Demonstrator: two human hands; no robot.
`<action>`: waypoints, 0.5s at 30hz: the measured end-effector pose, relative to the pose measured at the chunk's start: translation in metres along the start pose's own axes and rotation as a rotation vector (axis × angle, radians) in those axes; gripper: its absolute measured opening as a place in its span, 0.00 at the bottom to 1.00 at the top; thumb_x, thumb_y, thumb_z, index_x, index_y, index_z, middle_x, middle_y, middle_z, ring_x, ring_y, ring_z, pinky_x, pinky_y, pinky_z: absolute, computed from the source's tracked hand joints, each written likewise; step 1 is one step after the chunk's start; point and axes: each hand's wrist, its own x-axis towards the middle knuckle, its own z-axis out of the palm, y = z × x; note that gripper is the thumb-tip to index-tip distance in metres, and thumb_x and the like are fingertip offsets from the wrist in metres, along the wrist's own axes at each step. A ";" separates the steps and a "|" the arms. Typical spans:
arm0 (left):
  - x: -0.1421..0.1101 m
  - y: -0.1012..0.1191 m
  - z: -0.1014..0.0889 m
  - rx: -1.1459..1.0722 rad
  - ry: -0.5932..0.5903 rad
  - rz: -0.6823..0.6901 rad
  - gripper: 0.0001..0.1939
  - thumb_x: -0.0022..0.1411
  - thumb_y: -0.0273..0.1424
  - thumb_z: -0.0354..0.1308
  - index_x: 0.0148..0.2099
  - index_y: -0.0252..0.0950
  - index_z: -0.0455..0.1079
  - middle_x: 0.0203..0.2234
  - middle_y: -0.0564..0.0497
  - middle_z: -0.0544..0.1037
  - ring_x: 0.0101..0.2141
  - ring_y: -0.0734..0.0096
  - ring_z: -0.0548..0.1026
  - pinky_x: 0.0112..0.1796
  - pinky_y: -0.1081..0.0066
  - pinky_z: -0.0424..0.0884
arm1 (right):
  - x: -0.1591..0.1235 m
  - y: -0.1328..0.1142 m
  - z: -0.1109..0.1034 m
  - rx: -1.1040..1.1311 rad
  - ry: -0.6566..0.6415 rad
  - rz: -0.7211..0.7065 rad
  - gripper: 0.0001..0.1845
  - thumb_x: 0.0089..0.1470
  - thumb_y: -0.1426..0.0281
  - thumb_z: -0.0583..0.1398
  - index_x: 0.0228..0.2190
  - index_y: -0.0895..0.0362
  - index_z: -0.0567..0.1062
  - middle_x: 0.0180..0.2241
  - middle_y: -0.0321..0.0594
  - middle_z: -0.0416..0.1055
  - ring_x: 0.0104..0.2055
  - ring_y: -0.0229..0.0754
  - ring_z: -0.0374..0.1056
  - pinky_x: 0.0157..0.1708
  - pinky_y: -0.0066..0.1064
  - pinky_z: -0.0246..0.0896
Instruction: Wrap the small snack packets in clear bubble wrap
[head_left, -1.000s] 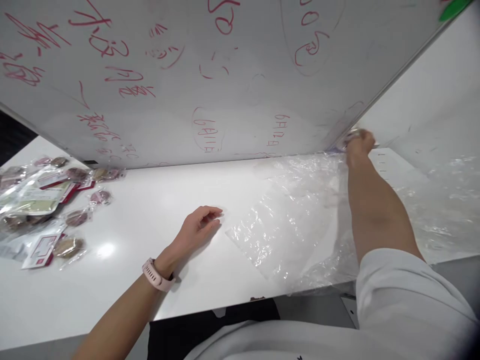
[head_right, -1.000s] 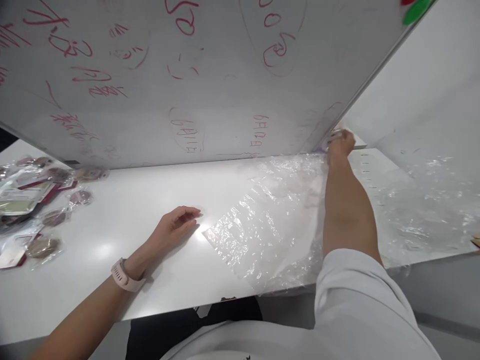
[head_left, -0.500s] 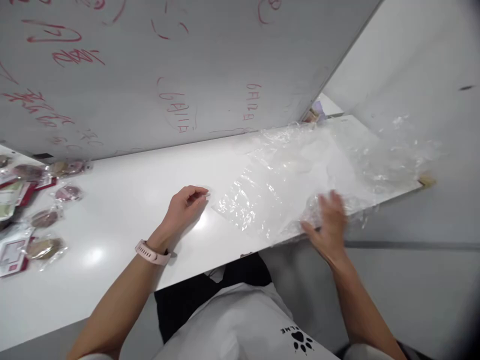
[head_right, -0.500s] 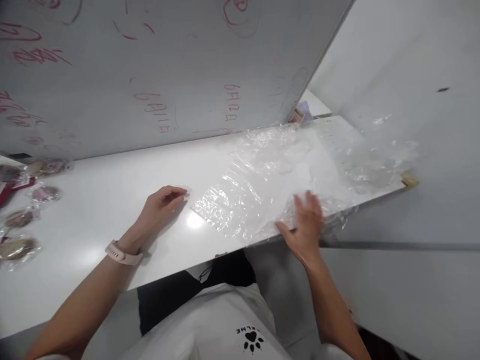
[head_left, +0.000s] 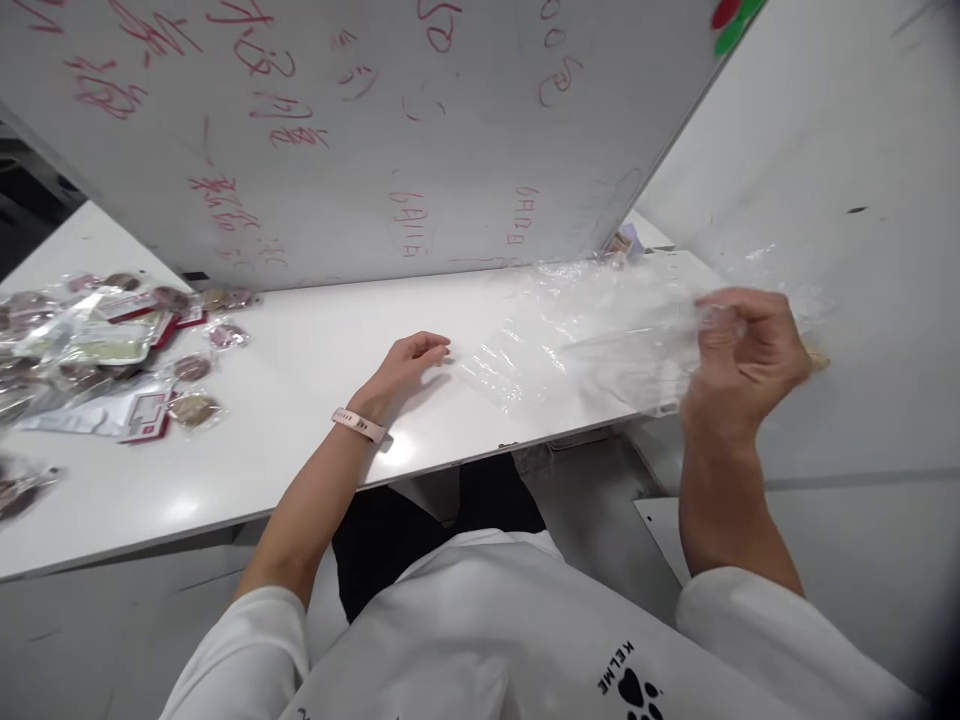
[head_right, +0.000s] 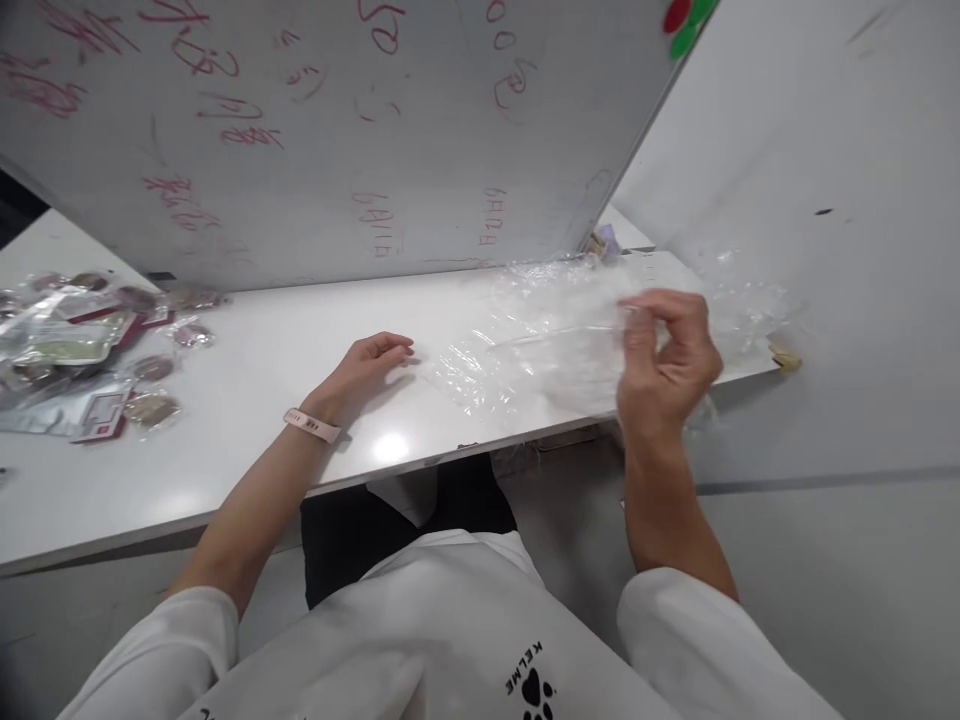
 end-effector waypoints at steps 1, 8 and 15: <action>-0.005 0.006 0.003 -0.105 -0.061 0.006 0.20 0.64 0.47 0.59 0.51 0.40 0.76 0.49 0.41 0.79 0.47 0.63 0.77 0.47 0.62 0.74 | 0.003 -0.021 0.011 0.091 -0.061 -0.057 0.06 0.62 0.64 0.59 0.35 0.48 0.77 0.39 0.40 0.73 0.47 0.49 0.71 0.53 0.50 0.64; -0.067 0.026 0.017 -0.627 -0.062 -0.083 0.44 0.62 0.67 0.41 0.62 0.37 0.68 0.52 0.39 0.78 0.55 0.51 0.76 0.50 0.54 0.75 | -0.070 -0.089 0.094 0.378 -1.082 -0.248 0.11 0.64 0.62 0.58 0.34 0.45 0.81 0.57 0.33 0.72 0.64 0.51 0.61 0.68 0.57 0.42; -0.093 0.000 -0.011 -0.543 0.318 -0.183 0.23 0.65 0.50 0.56 0.47 0.35 0.73 0.54 0.40 0.77 0.56 0.55 0.75 0.53 0.56 0.75 | -0.108 -0.074 0.089 0.658 -1.505 -0.181 0.08 0.61 0.57 0.60 0.40 0.32 0.79 0.61 0.20 0.67 0.68 0.47 0.57 0.70 0.52 0.43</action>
